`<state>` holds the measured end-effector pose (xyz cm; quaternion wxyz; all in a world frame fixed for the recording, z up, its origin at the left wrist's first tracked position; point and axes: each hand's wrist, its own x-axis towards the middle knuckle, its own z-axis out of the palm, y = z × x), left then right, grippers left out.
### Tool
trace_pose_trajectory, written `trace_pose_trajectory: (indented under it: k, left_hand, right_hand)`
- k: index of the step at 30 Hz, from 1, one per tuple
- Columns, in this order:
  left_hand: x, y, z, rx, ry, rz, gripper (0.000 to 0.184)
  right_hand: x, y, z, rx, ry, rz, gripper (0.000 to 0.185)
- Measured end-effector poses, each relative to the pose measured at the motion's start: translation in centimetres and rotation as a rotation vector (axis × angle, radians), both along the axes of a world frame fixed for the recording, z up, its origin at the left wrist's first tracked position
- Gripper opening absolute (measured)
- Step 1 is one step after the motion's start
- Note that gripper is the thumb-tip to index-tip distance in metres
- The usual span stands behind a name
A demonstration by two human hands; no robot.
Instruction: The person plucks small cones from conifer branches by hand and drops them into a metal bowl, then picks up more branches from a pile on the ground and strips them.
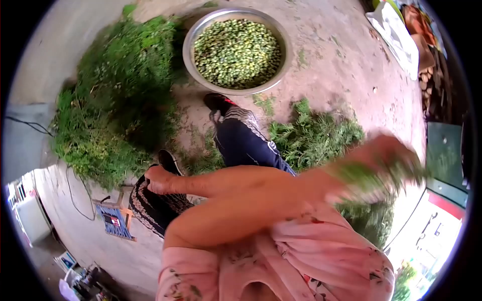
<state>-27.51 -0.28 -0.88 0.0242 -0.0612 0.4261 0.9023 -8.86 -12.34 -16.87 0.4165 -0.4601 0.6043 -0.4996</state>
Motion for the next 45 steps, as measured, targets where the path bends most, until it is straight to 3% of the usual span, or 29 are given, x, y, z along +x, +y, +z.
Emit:
trace_pose_trajectory:
  k: [2, 4, 5, 6, 7, 8, 9, 11, 14, 15, 21, 24, 26, 28, 29, 30, 31, 32, 35, 37, 40, 41, 42, 43, 44, 45]
  left_hand:
    - [0.0, -0.2, 0.2, 0.051, -0.002, 0.111, 0.021]
    - [0.5, -3.8, 2.3, -0.055, -0.01, 0.444, 0.02]
    - [1.4, -6.9, 4.5, -0.236, -0.231, 0.582, 0.021]
    - [2.7, -8.9, 5.2, -0.214, -0.002, 0.801, 0.022]
    - [4.9, -13.1, 4.3, -0.286, 0.045, 0.831, 0.024]
    - [7.2, -15.3, 4.7, -0.131, 0.103, 0.853, 0.023]
    - [9.5, -16.8, 4.6, -0.228, 0.074, 0.932, 0.022]
    - [13.8, -20.3, 3.7, -0.314, -0.013, 1.085, 0.022]
    - [18.2, -20.6, 0.6, -0.244, 0.07, 0.939, 0.022]
    - [18.6, -19.2, -0.4, -0.376, 0.007, 0.905, 0.021]
    - [17.9, -9.4, -4.6, -0.699, -0.361, 0.783, 0.02]
    - [18.9, -7.4, -7.9, -1.341, 0.001, 0.442, 0.02]
    - [19.6, -6.0, -7.3, -1.201, -0.118, 0.492, 0.018]
    - [19.2, -3.1, -4.9, -0.676, -0.314, 0.563, 0.015]
    - [18.9, -2.0, -4.2, -0.622, -0.293, 0.582, 0.014]
    - [18.6, -0.9, -3.6, -0.568, -0.273, 0.601, 0.013]
    - [18.7, -0.3, -3.3, -0.402, -0.26, 0.673, 0.012]
    - [19.3, -0.8, -4.0, -0.415, -0.27, 0.667, 0.011]
    - [20.3, -0.8, -4.6, -0.266, -0.273, 0.695, 0.013]
    - [21.1, -0.7, -5.0, -0.28, -0.315, 0.745, 0.014]
    - [21.6, 0.5, -4.1, -0.293, -0.387, 0.774, 0.017]
    - [21.5, 1.0, -3.6, -0.288, -0.404, 0.771, 0.018]
    - [21.6, 1.3, -3.6, -0.347, -0.414, 0.761, 0.019]
    - [21.6, 1.6, -3.6, -0.406, -0.424, 0.752, 0.02]
    - [21.7, 1.7, -3.5, -0.467, -0.454, 0.763, 0.02]
    - [21.6, 1.5, -3.9, -0.492, -0.472, 0.755, 0.02]
  right_hand:
    - [-2.3, 3.4, 4.4, -0.052, 0.051, -0.281, 0.018]
    - [-4.8, 6.9, 8.2, -0.107, 0.106, -0.555, 0.019]
    - [-6.4, 7.5, 7.5, -0.042, -0.069, -0.472, 0.019]
    - [-8.0, 8.0, 6.8, 0.037, -0.236, -0.402, 0.018]
    - [-10.1, 8.2, 4.5, 0.203, -0.602, -0.094, 0.018]
    - [-11.8, 10.5, 5.9, 0.18, -0.795, -0.094, 0.018]
    - [-13.3, 12.1, 6.6, 0.166, -0.791, -0.106, 0.018]
    - [-14.9, 15.1, 7.6, 0.131, -1.03, -0.253, 0.018]
    - [-16.7, 20.4, 10.0, -0.126, -1.288, -0.336, 0.015]
    - [-17.0, 22.5, 11.9, -0.112, -1.347, -0.368, 0.014]
    - [-16.8, 34.0, 11.1, -0.407, -1.242, -0.694, 0.013]
    - [-16.1, 37.7, 6.1, -0.42, -1.236, -0.971, 0.016]
    - [-15.3, 38.9, 2.6, -0.409, -1.241, -1.092, 0.017]
    - [-14.6, 39.0, 0.5, -0.357, -1.277, -1.147, 0.017]
    - [-14.4, 39.0, -0.3, -0.328, -1.297, -1.176, 0.017]
    - [-14.2, 39.0, -3.2, -0.241, -1.113, -1.16, 0.017]
    - [-14.9, 38.2, -3.4, -0.226, -1.288, -1.174, 0.017]
    - [-15.5, 37.4, -3.7, -0.211, -1.465, -1.2, 0.018]
    - [-18.5, 33.9, -2.4, -0.202, -1.29, -1.161, 0.02]
    - [-21.5, 30.4, 1.0, -0.288, -1.334, -1.264, 0.028]
    - [-25.4, 26.5, 6.8, -0.362, -1.175, -1.058, 0.068]
    - [-25.9, 25.7, 9.5, -0.398, -1.105, -1.015, 0.067]
    - [-28.8, 25.0, 6.7, -0.525, -1.081, -0.783, 0.066]
    - [-29.0, 25.0, 8.4, -0.482, -0.857, -0.826, 0.067]
    - [-29.2, 25.5, 9.9, -0.39, -0.966, -0.968, 0.064]
    - [-30.5, 26.3, 8.9, -0.416, -0.951, -0.938, 0.055]
